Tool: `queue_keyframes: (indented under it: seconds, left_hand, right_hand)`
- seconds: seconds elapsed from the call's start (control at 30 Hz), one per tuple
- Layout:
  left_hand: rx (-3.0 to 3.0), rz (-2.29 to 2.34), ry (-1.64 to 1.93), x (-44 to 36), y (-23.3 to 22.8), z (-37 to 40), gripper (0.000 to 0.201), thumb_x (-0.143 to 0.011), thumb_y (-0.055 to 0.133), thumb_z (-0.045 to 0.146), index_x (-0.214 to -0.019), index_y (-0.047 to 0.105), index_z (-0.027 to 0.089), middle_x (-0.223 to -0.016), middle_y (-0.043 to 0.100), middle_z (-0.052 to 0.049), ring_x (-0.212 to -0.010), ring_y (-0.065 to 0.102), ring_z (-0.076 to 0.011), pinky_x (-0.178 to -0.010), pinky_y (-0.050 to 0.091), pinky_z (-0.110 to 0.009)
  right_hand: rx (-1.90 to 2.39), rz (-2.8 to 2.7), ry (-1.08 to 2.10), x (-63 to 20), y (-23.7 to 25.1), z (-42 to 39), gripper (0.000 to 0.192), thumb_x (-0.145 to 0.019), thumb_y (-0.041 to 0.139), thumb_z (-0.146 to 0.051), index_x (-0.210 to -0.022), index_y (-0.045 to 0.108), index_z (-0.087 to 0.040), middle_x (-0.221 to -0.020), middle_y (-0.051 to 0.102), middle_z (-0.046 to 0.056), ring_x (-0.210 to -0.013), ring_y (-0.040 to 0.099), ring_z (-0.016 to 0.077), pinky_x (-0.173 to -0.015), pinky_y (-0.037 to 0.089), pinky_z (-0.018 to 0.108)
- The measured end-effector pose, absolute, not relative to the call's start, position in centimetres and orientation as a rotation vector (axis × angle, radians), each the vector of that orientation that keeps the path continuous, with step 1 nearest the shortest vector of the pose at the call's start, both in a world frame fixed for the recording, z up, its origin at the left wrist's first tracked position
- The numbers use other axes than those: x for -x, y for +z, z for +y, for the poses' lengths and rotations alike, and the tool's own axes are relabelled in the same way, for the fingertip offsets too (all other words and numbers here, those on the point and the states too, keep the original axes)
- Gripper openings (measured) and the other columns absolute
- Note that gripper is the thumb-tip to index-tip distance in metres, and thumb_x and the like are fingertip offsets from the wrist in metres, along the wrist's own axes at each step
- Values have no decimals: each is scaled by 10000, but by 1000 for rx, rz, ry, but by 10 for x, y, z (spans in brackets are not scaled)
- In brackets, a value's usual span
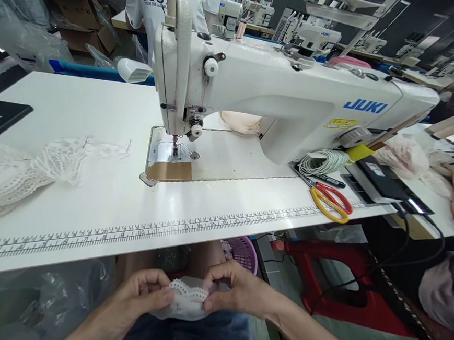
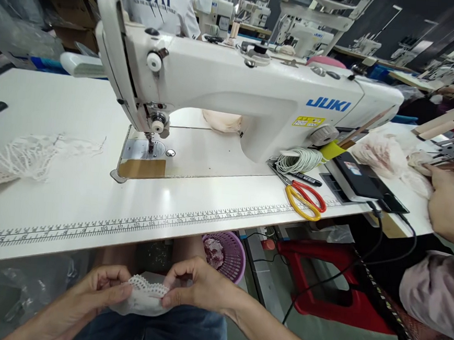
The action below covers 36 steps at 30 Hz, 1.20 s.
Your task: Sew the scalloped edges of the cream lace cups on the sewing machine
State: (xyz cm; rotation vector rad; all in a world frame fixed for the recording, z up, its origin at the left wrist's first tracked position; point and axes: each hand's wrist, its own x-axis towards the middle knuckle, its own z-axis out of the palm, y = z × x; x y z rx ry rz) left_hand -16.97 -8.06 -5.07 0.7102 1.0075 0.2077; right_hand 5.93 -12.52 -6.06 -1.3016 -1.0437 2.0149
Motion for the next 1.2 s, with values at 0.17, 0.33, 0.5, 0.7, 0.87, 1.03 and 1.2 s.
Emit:
queue_keyframes:
  seconds: [0.17, 0.33, 0.5, 0.7, 0.87, 1.03, 1.2]
  left_hand:
    - [-585, 950, 264, 169, -49, -83, 356, -620, 820, 392, -647, 569, 142, -617, 567, 27, -619, 436, -85, -588, 326, -179]
    - [-543, 932, 291, 165, -46, -84, 358, -583, 846, 367, -638, 574, 141, -589, 575, 28, -589, 458, -79, -567, 324, -176]
    - [-663, 866, 220, 164, -52, -79, 291, -667, 797, 372, -713, 619, 146, -799, 654, -17, -721, 523, -116, -640, 364, -199]
    - [-523, 841, 302, 172, -58, -79, 315, -694, 780, 364, -667, 551, 149, -661, 589, 4, -628, 472, -100, -615, 375, -206]
    - [-491, 772, 311, 172, -60, -81, 301, -705, 771, 346, -636, 550, 153, -610, 549, 16, -583, 449, -92, -580, 362, -199]
    - [-860, 842, 270, 163, -58, -81, 283, -716, 742, 413, -716, 681, 137, -767, 573, -21, -706, 497, -118, -634, 360, -196]
    - [-1039, 857, 282, 167, -65, -79, 348, -728, 704, 474, -700, 665, 130, -680, 510, -1, -631, 451, -112, -567, 314, -215]
  right_hand:
    - [1234, -1092, 2033, -70, -64, -128, 289, -619, 811, -339, -766, 711, -110, -677, 605, 9, -615, 494, 93, -605, 382, 215]
    - [1175, -1101, 2084, -75, -63, -128, 392, -552, 846, -398, -786, 700, -119, -707, 611, 4, -645, 506, 95, -615, 384, 207]
    - [1134, -1146, 2106, -64, -61, -123, 460, -478, 861, -441, -764, 684, -128, -648, 575, -34, -612, 466, 86, -587, 370, 194]
    - [1087, -1159, 2047, -70, -66, -124, 446, -550, 817, -488, -779, 716, -119, -723, 615, 10, -675, 516, 105, -624, 401, 209]
    - [1064, -1147, 2110, -78, -63, -129, 443, -525, 839, -453, -773, 702, -111, -720, 612, 8, -668, 524, 99, -635, 410, 212]
    - [1070, -1113, 2180, -56, -60, -118, 538, -465, 847, -485, -796, 627, -123, -677, 550, -36, -605, 460, 67, -564, 366, 178]
    - [1167, -1210, 2022, -34, -63, -111, 414, -658, 766, -469, -732, 572, -112, -601, 448, -48, -550, 358, 55, -488, 268, 177]
